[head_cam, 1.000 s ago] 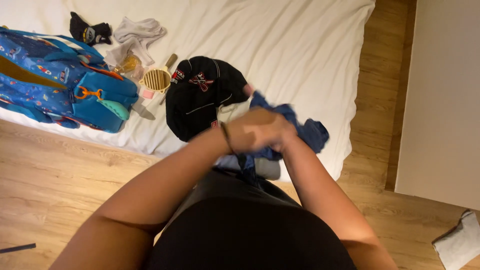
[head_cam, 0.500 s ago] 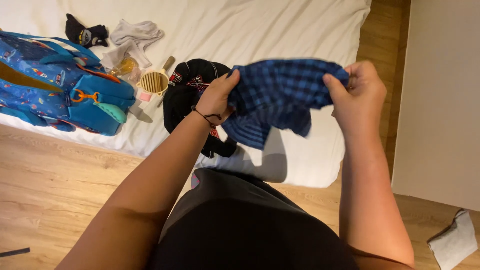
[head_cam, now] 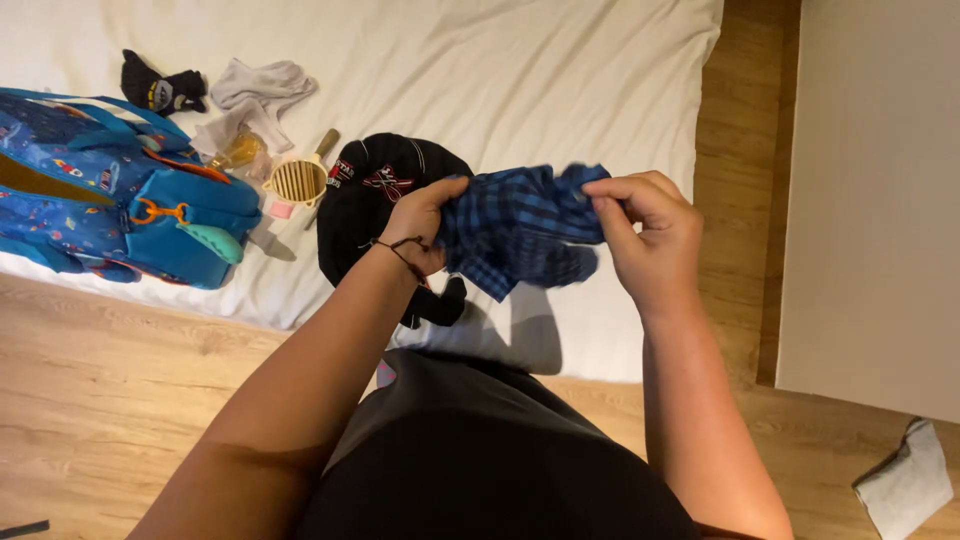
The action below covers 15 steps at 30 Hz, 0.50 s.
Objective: The recorder is shown packing clothes, socks, and personal items into several bags on a bed and kemudian organizing various shoes onto a storage shelf.
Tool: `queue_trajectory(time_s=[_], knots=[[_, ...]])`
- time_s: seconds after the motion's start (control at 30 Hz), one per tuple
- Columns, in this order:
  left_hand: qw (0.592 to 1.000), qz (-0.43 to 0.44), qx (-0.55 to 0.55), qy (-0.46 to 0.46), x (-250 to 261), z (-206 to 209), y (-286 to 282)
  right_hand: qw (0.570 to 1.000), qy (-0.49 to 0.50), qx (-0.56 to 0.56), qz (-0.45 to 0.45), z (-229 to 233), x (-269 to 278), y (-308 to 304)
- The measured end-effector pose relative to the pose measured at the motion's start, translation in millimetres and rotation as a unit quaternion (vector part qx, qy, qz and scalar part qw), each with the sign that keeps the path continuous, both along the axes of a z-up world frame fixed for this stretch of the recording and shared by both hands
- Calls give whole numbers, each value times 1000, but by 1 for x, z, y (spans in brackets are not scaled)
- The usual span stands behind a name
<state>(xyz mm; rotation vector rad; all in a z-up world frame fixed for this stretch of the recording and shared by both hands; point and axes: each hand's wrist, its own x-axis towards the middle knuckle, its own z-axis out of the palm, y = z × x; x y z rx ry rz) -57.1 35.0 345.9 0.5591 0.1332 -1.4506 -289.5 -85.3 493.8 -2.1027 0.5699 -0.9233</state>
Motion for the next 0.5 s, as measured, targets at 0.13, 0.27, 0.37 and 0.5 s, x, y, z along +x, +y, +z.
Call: queue_trajectory(time_s=[0.13, 0.27, 0.37, 0.5], knots=[[992, 9, 89, -88, -8, 13, -3, 998, 52, -34, -21, -9, -3, 6], [987, 45, 93, -122, -7, 23, -3, 983, 160, 37, -85, -22, -11, 10], [993, 39, 58, -95, -2, 32, -1, 983, 120, 119, -65, -49, -21, 7], [984, -2, 175, -33, -3, 67, -2, 950, 0, 310, 25, -66, -25, 10]])
